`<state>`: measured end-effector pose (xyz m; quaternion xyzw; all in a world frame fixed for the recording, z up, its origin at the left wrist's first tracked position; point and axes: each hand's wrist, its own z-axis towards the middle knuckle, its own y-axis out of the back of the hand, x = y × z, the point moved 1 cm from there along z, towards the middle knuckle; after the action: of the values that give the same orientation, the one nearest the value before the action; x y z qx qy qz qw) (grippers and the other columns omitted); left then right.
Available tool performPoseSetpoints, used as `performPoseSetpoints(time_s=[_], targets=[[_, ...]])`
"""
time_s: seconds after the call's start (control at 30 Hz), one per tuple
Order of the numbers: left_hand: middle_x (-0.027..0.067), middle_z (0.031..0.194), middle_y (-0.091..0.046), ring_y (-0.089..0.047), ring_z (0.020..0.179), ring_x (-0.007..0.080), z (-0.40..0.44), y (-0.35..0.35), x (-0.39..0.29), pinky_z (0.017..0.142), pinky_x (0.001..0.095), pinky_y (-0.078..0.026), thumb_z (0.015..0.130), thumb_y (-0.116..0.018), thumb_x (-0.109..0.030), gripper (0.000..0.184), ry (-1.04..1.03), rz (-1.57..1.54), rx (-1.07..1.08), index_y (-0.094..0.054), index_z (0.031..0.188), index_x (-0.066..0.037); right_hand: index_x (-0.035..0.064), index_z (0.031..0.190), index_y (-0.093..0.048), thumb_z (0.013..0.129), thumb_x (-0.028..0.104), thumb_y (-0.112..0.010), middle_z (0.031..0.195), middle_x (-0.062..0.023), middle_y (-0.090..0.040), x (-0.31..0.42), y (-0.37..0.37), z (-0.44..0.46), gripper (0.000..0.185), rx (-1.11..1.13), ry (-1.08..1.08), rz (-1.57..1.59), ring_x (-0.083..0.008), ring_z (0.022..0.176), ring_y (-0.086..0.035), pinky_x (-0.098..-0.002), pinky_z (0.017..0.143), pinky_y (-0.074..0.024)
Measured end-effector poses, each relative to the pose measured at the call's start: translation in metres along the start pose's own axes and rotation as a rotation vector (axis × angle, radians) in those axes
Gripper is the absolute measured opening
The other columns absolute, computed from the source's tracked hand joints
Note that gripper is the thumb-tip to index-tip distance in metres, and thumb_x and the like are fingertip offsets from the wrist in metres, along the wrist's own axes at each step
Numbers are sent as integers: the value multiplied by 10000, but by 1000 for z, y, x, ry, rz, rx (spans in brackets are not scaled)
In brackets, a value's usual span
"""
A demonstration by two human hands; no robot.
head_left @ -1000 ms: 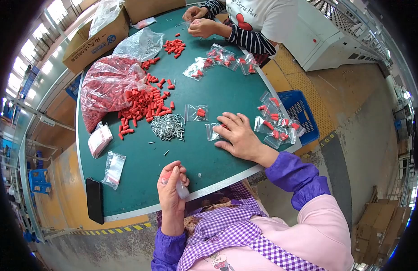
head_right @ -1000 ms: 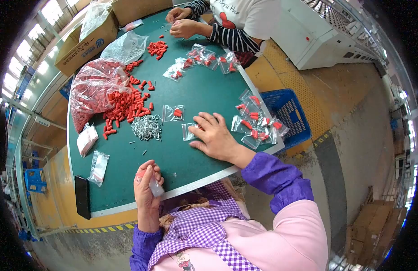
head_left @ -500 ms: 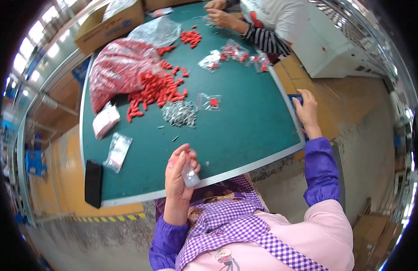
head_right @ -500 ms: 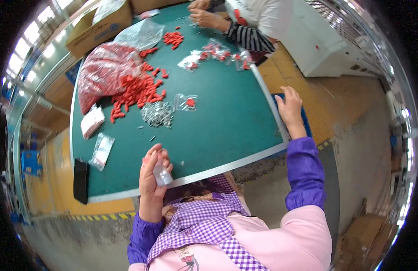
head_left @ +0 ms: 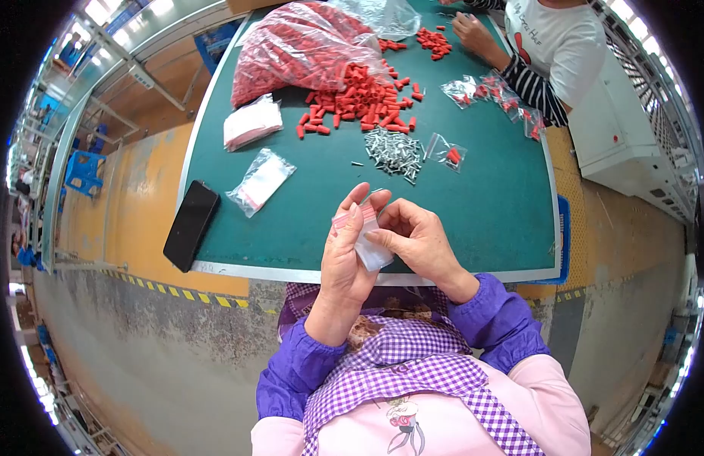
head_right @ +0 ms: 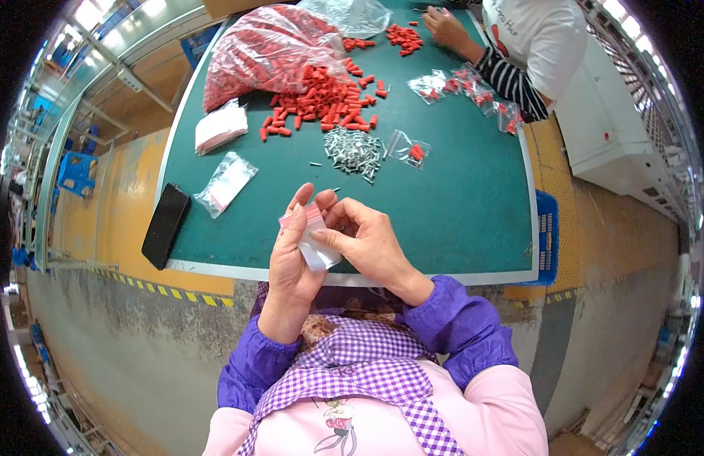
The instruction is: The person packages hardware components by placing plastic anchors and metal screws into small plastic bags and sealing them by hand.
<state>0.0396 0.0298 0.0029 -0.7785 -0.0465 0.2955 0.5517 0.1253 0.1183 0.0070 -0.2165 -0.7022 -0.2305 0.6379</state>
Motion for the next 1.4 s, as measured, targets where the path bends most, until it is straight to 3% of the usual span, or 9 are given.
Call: performPoseSetpoints(time_s=[0.33, 0.43, 0.5, 0.53, 0.67, 0.97, 1.1, 1.13, 1.4], targets=[[138, 1217, -556, -557, 1098, 231, 0, 17, -5, 929, 401, -478, 953, -514, -273, 403, 68, -141, 11, -416, 1296, -86, -7, 873, -645, 877, 73, -631, 748, 15, -621, 3, 2, 8, 81, -190, 97, 49, -25, 695, -537, -187, 592, -431], [104, 1101, -605, -610, 914, 183, -4, 30, -6, 758, 337, -526, 928, -561, -292, 445, 113, 1, -123, -435, 1288, -64, -1, 875, -631, 884, 85, -629, 738, 27, -600, 1, 8, 8, 86, -127, 61, 48, -20, 680, -515, -179, 593, -421], [59, 969, -614, -576, 734, 130, -5, 31, -7, 609, 277, -490, 900, -611, -289, 499, 120, -91, 44, -432, 1291, -36, 2, 885, -628, 885, 85, -628, 751, 38, -587, 0, 8, 5, 83, -98, 50, 38, -18, 687, -501, -179, 603, -416], [30, 870, -594, -511, 642, 93, -10, 23, -7, 542, 249, -427, 885, -645, -231, 425, 93, -6, -20, -504, 1216, -6, 3, 892, -627, 886, 85, -627, 767, 36, -589, -1, 5, 4, 83, -54, 56, 62, -20, 695, -502, -182, 606, -417], [5, 779, -595, -489, 600, 59, -11, 27, -7, 500, 203, -368, 865, -666, -135, 197, 58, 276, -175, -635, 1006, -2, 5, 906, -623, 888, 99, -624, 791, 30, -592, -1, 1, -1, 96, 3, 35, 47, -24, 710, -505, -190, 620, -420], [3, 734, -614, -471, 566, 37, -14, 24, -8, 506, 179, -352, 844, -691, -107, 147, 13, 450, -195, -669, 942, 1, -5, 924, -641, 889, 135, -622, 757, 12, -594, -4, 26, 9, 146, 176, -59, -1, -47, 693, -517, -225, 615, -435], [-15, 712, -607, -464, 581, 25, -13, 28, -10, 518, 173, -348, 837, -700, -97, 120, -45, 521, -205, -666, 900, 0, 14, 935, -644, 820, 79, -635, 845, -97, -638, -9, 64, 41, 133, -215, 367, -740, -225, 779, -619, -319, 685, -485], [-24, 711, -604, -459, 588, 21, -13, 29, -10, 524, 170, -346, 833, -704, -90, 101, -81, 545, -206, -660, 871, -7, 35, 936, -642, 782, 64, -640, 918, -112, -622, -8, 70, 43, 156, -198, 322, -859, -287, 864, -605, -352, 741, -492], [-8, 710, -601, -485, 561, 34, -10, 37, -6, 489, 170, -354, 827, -703, -69, 84, -225, 598, -180, -624, 817, -40, 49, 931, -630, 756, 87, -665, 955, -101, -609, -8, 75, 59, 182, -58, 540, -1101, -287, 901, -590, -382, 801, -486]])
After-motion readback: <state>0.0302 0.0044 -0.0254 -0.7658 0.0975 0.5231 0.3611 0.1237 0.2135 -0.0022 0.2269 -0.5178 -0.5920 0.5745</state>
